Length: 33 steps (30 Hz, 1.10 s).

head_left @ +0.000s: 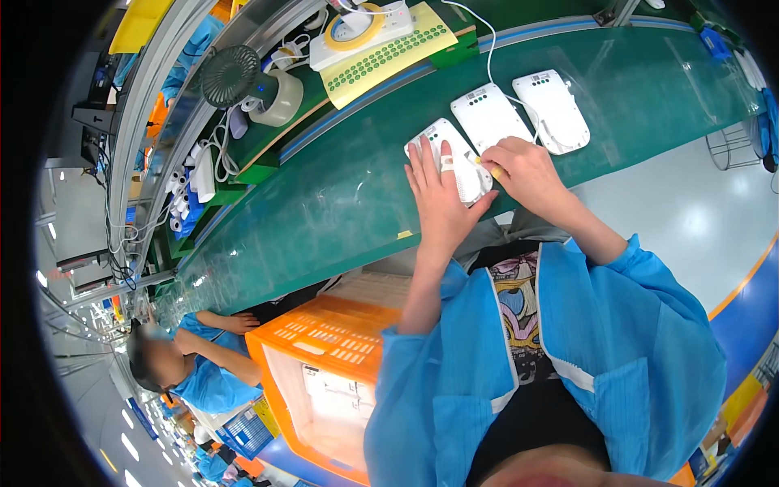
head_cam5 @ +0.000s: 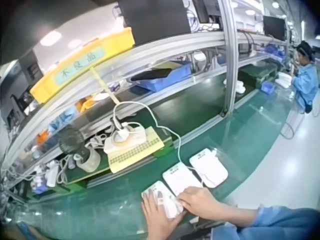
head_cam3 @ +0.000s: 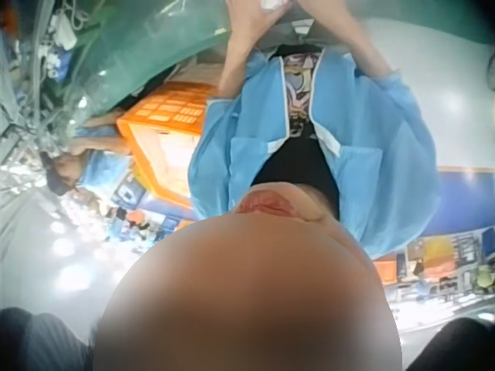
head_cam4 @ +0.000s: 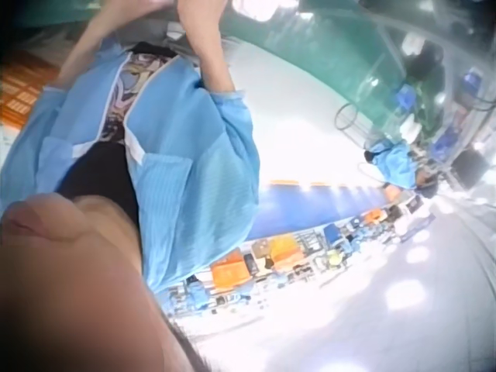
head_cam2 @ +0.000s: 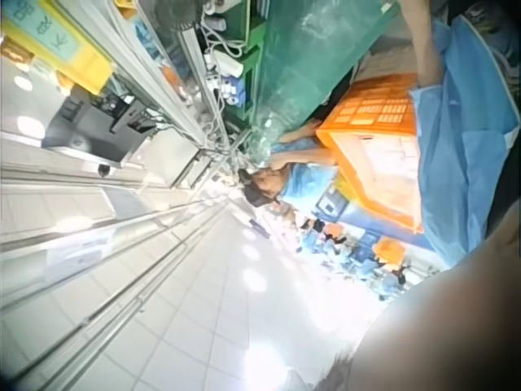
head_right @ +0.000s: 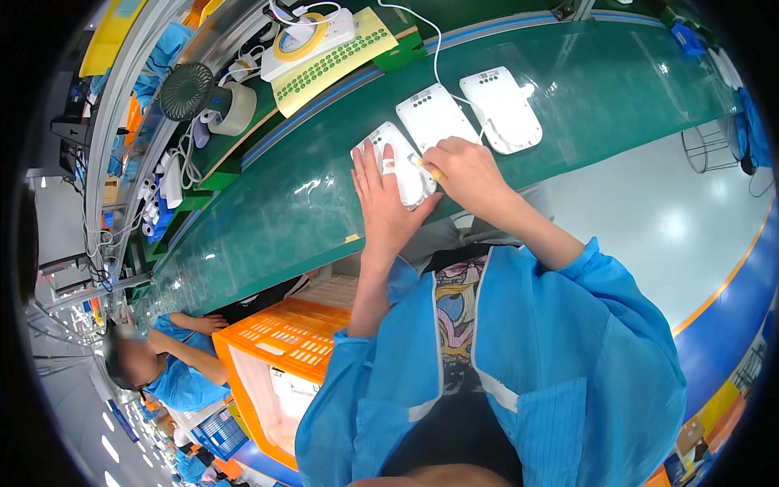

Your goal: Assembling and testing white plastic electronic housings on a factory production line.

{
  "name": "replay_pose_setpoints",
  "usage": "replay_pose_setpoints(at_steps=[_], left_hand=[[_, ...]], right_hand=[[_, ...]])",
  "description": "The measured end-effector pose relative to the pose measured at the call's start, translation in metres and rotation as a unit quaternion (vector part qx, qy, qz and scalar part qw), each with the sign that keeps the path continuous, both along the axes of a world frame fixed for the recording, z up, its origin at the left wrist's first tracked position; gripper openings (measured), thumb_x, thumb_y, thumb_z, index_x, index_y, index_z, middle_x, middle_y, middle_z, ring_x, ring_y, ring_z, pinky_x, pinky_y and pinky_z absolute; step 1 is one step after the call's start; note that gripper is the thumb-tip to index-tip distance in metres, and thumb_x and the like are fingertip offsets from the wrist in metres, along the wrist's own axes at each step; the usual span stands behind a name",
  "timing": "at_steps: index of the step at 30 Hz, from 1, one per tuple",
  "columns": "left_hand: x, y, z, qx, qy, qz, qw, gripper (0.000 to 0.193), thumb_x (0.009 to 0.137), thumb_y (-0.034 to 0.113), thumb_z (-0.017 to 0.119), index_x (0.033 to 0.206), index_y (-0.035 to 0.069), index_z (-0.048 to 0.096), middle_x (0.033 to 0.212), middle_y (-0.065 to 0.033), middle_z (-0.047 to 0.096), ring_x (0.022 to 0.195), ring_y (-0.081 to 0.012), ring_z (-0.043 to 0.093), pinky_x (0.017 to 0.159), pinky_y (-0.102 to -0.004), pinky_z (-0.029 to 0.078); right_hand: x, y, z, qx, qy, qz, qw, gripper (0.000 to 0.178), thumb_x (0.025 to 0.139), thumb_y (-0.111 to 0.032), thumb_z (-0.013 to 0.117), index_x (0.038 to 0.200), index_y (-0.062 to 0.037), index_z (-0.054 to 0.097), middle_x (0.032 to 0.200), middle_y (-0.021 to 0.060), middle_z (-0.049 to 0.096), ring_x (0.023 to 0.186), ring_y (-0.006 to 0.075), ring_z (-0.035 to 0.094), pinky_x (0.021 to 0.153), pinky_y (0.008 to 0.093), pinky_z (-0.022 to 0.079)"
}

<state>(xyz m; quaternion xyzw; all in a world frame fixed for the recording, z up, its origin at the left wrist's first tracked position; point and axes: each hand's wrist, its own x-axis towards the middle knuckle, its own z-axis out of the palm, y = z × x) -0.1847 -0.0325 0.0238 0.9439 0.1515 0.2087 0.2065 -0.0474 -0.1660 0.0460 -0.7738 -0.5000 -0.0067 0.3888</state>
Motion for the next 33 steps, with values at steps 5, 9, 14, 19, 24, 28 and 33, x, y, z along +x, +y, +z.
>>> replay_pose_setpoints(at_steps=[5,9,14,19,24,28,33], left_hand=[[-0.003,-0.004,-0.001,0.010,-0.019,0.001,1.000,0.109,0.073,0.040,0.091,0.154,-0.005,0.034,0.162,-0.0360,0.023,0.151,-0.0588,0.019,0.121,-0.0659,0.023],[-0.002,-0.007,-0.003,0.010,-0.031,0.001,0.999,0.106,0.075,0.041,0.090,0.152,-0.007,0.036,0.161,-0.0368,0.025,0.150,-0.0596,0.019,0.119,-0.0680,0.024],[0.001,-0.009,-0.006,0.023,-0.039,0.005,0.999,0.103,0.075,0.041,0.088,0.151,-0.008,0.038,0.161,-0.0372,0.026,0.150,-0.0599,0.020,0.117,-0.0707,0.025],[0.000,-0.008,-0.002,0.024,-0.017,0.007,1.000,0.101,0.074,0.038,0.088,0.150,-0.008,0.040,0.160,-0.0376,0.027,0.149,-0.0596,0.022,0.116,-0.0710,0.027],[-0.002,-0.007,0.002,0.034,-0.020,0.025,0.999,0.100,0.074,0.040,0.088,0.150,-0.007,0.042,0.158,-0.0374,0.030,0.148,-0.0591,0.025,0.116,-0.0690,0.029],[-0.006,0.019,0.028,-0.018,-0.003,-0.042,0.999,0.081,0.076,0.043,0.087,0.136,-0.003,0.058,0.143,-0.0278,0.050,0.135,-0.0489,0.045,0.112,-0.0590,0.037],[0.023,0.107,0.062,-0.036,-0.193,0.039,0.980,0.018,0.087,0.009,0.078,0.104,0.004,0.075,0.102,-0.0154,0.073,0.096,-0.0331,0.069,0.085,-0.0388,0.056]], right_hand=[[-0.008,0.004,-0.001,-0.012,-0.044,-0.014,0.999,0.010,0.086,-0.011,0.075,0.089,-0.0034,0.069,0.083,0.0106,0.067,0.082,0.0308,0.067,0.068,0.0431,0.055],[-0.010,0.002,-0.005,-0.019,-0.059,-0.064,0.996,0.011,0.085,-0.011,0.075,0.083,-0.0049,0.065,0.081,0.0101,0.066,0.081,0.0291,0.067,0.066,0.0420,0.054],[-0.014,0.005,-0.010,0.003,-0.052,-0.081,0.995,0.011,0.082,-0.009,0.074,0.082,-0.0058,0.064,0.078,0.0088,0.063,0.078,0.0278,0.066,0.065,0.0408,0.054],[-0.011,0.015,-0.006,0.038,-0.079,-0.040,0.995,0.012,0.080,-0.004,0.075,0.083,-0.0048,0.064,0.081,0.0100,0.062,0.078,0.0303,0.062,0.066,0.0409,0.051],[-0.008,0.015,-0.005,0.044,-0.099,-0.031,0.994,0.011,0.080,-0.005,0.074,0.084,-0.0041,0.064,0.081,0.0093,0.061,0.081,0.0290,0.060,0.071,0.0397,0.050],[0.001,0.008,-0.004,0.030,-0.081,-0.001,0.996,0.010,0.081,-0.007,0.074,0.084,-0.0041,0.065,0.082,0.0092,0.061,0.082,0.0291,0.062,0.072,0.0401,0.051],[0.000,0.005,0.003,0.016,-0.071,0.026,0.997,0.010,0.084,-0.006,0.074,0.085,-0.0033,0.065,0.083,0.0109,0.062,0.082,0.0308,0.062,0.072,0.0418,0.051]])
